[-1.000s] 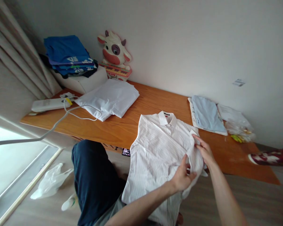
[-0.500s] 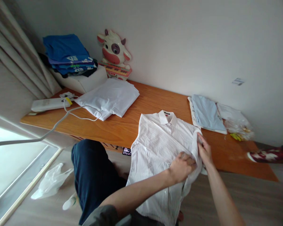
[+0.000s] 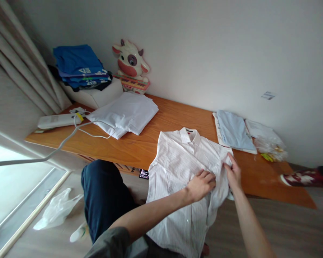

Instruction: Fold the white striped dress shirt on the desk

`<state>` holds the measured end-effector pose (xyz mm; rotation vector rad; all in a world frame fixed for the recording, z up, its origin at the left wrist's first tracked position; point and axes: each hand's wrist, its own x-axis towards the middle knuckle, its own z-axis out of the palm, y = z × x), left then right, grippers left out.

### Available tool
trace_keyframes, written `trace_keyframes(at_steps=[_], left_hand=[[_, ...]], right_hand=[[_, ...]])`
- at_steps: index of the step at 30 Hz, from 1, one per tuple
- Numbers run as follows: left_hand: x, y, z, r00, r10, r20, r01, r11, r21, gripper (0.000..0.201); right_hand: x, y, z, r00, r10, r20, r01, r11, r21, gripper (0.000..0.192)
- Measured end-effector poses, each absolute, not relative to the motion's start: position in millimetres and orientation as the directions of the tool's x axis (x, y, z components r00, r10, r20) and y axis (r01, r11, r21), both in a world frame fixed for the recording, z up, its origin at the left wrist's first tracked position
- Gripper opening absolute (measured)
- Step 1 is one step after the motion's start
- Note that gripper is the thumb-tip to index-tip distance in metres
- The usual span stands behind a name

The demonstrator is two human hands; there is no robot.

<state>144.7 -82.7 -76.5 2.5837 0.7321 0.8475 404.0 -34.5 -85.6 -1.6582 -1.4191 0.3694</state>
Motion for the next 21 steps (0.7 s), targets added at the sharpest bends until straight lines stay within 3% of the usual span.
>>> trace_keyframes(at_steps=[3,6,8,10,12,14,17,19,21], left_hand=[[136.6,-81.1,-69.7,0.661,0.623,0.417,0.373,-0.756,0.538,0.016],[122.5,-88.1,-55.7,0.529,0.759,0.38,0.325,-0.595,0.735,0.015],[111.2,-96.6,-45.2,0.352,0.869,0.348,0.172,-0.425,0.889,0.013],[99.8,-106.4,-36.9,0.097,0.961,0.259,-0.08,-0.252,0.964,0.011],[88.7,-116.2,-33.0,-0.171,0.981,0.087,-0.353,-0.143,0.925,0.013],[78.2,-125.7,-33.8,-0.308,0.941,-0.139,-0.576,-0.068,0.815,0.015],[64.1,-139.1,-38.8,-0.224,0.883,-0.412,-0.759,0.107,0.642,0.023],[57.5,-146.2,-40.6,-0.145,0.866,-0.478,-0.795,0.186,0.578,0.033],[54.4,-151.1,-39.9,-0.12,0.876,-0.467,-0.806,0.189,0.561,0.045]], right_hand=[[404.1,-34.0,-84.7,0.302,0.908,0.29,0.639,0.032,-0.768,0.071],[403.5,-33.9,-84.6,0.272,0.917,0.291,0.661,0.041,-0.749,0.069],[402.3,-33.6,-85.9,0.247,0.917,0.314,0.681,0.066,-0.729,0.067],[399.5,-32.9,-87.2,0.225,0.917,0.329,0.701,0.083,-0.708,0.066],[393.9,-32.1,-85.9,0.198,0.922,0.333,0.728,0.089,-0.679,0.067],[384.6,-32.7,-79.8,0.161,0.923,0.349,0.769,0.105,-0.63,0.065],[362.6,-41.5,-62.2,0.141,0.883,0.447,0.857,0.116,-0.501,0.059],[341.5,-56.2,-50.0,0.15,0.846,0.511,0.891,0.108,-0.44,0.049],[313.7,-78.6,-41.8,0.149,0.857,0.494,0.85,0.144,-0.506,0.035]])
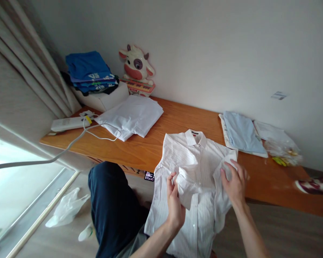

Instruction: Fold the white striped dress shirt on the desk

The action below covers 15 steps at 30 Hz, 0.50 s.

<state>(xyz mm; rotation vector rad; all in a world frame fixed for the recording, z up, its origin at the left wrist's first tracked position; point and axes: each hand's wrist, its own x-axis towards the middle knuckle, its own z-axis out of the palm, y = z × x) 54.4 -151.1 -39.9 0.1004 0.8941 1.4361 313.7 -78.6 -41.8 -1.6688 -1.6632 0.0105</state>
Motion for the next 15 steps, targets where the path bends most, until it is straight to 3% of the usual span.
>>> trace_keyframes(at_steps=[3,6,11,15], left_hand=[[56.2,-155.9,-38.2,-0.138,0.902,-0.409,-0.802,0.14,0.58,0.043],[60.2,-163.0,-41.7,-0.15,0.92,-0.363,-0.793,0.107,0.6,0.023],[47.0,-178.6,-59.6,-0.091,0.943,-0.319,-0.779,0.133,0.613,0.02],[7.7,-174.8,-66.9,0.021,0.983,-0.184,-0.704,0.145,0.696,0.035]], right_hand=[[259.3,-119.4,-37.5,0.042,0.948,0.315,0.602,0.228,-0.765,0.037],[202.6,-151.3,-34.7,-0.102,0.965,0.239,0.399,0.26,-0.879,0.058],[161.5,-162.3,-15.8,-0.157,0.961,0.226,0.479,0.274,-0.834,0.017],[166.1,-166.0,11.4,-0.307,0.903,0.3,0.637,0.429,-0.641,0.02]])
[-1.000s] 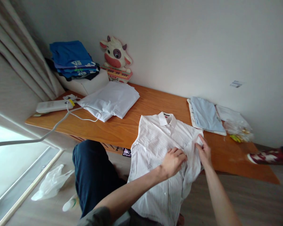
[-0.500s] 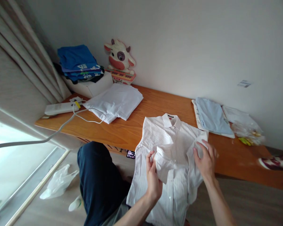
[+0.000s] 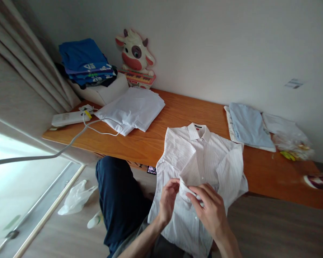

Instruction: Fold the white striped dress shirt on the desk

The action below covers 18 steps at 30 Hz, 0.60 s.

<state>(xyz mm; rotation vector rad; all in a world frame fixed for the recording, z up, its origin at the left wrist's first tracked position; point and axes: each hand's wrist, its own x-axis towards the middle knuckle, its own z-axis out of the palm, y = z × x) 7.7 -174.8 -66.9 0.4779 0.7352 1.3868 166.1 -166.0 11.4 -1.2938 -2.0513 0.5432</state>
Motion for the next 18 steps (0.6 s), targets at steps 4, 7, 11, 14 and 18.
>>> trace_keyframes(at_steps=[4,7,11,14,18], left_hand=[[-39.7,-156.4,-57.9,0.224,0.965,-0.138,-0.487,0.233,0.842,0.053],[-57.1,-143.3,-52.4,0.361,0.91,-0.203,-0.37,0.34,0.865,0.051],[-52.2,-139.4,-62.4,0.32,0.917,-0.238,-0.228,0.318,0.92,0.034],[-48.4,-146.1,-73.6,0.238,0.945,-0.222,-0.221,0.275,0.936,0.029],[-54.1,-158.3,-78.3,0.232,0.936,-0.267,-0.35,0.336,0.875,0.022]], right_hand=[[142.9,-186.8,24.8,-0.487,0.845,0.219,0.699,0.528,-0.483,0.031],[110.2,-201.2,13.8,-0.602,0.789,0.118,0.619,0.556,-0.555,0.042],[94.9,-195.7,-11.5,-0.664,0.736,0.135,0.415,0.512,-0.752,0.031],[114.3,-170.5,-18.2,-0.56,0.803,0.205,0.305,0.43,-0.85,0.023],[141.4,-112.8,-7.3,-0.376,0.896,0.235,0.408,0.388,-0.827,0.029]])
